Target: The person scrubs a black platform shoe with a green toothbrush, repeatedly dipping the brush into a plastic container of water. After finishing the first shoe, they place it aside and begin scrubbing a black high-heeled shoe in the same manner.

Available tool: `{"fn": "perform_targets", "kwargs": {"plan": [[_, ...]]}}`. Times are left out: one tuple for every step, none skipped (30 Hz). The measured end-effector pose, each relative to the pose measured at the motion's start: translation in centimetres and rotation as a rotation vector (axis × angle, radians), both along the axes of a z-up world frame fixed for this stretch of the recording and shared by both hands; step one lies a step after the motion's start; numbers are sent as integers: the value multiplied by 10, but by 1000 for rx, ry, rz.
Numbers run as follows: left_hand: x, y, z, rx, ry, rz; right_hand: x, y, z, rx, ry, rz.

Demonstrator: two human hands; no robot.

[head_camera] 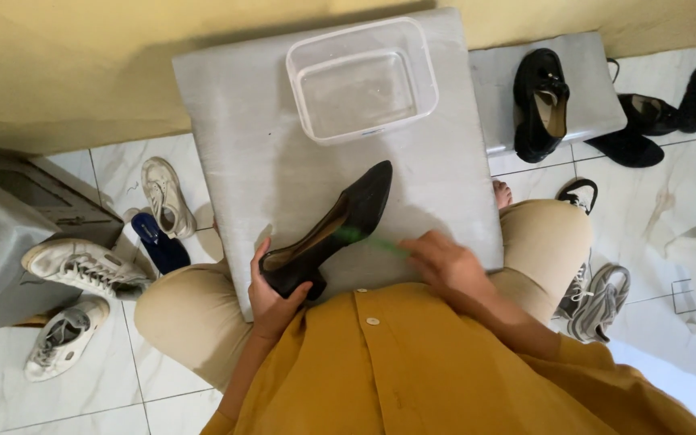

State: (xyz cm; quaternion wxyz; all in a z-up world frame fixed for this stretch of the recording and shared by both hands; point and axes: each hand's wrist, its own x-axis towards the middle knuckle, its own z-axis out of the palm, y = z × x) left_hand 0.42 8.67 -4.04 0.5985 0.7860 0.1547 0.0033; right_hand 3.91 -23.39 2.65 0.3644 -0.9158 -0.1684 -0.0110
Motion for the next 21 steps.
{"fn": "perform_targets", "kwargs": {"plan": [[0,-1,0,-1,-1,-5,-2,0,-2,-1,-1,-5],[0,-1,0,-4,3,3,-2,0,-5,1,12,-8],[-1,-1,0,-7,7,12,-3,1,-8,2,25,-11],[0,-1,0,-4,6,17,2,-4,-11,5,24,-5],[1,0,-1,0,19,14,6,-9,-15,50,25,-80],[-1,-1,-1,2,35,8,7,-14,-18,92,30,-158],[-3,0,0,3,38,11,2,-3,-10,92,33,-155],[-1,-1,1,-12,39,16,-2,7,-1,10,-4,-55],[0,-2,2,-28,40,21,-5,17,7,-71,-42,45],[0,-3,0,-29,36,21,-4,17,4,-72,-46,45],[-1,-3,-2,-21,37,19,-2,18,1,-34,9,100],[-3,-2,-3,-10,43,17,-2,19,-2,6,69,155],[-2,-1,-2,-9,44,17,0,10,-11,7,70,156],[-2,-1,-1,-8,43,16,2,1,-20,41,30,71],[-1,-1,1,-6,43,15,3,-7,-29,76,-10,-14],[-2,-1,0,-5,39,17,5,-14,-28,77,-13,-11],[-3,-1,-1,-4,48,18,7,-22,-28,68,-49,-79],[-4,-2,-1,-4,59,14,7,-30,-26,57,-83,-151],[-2,-1,-3,-4,58,12,6,-26,-27,57,-84,-153],[-2,0,-4,13,51,9,0,-23,-27,59,-41,-99],[-2,0,-4,31,44,6,-5,-20,-26,62,2,-45]]}}
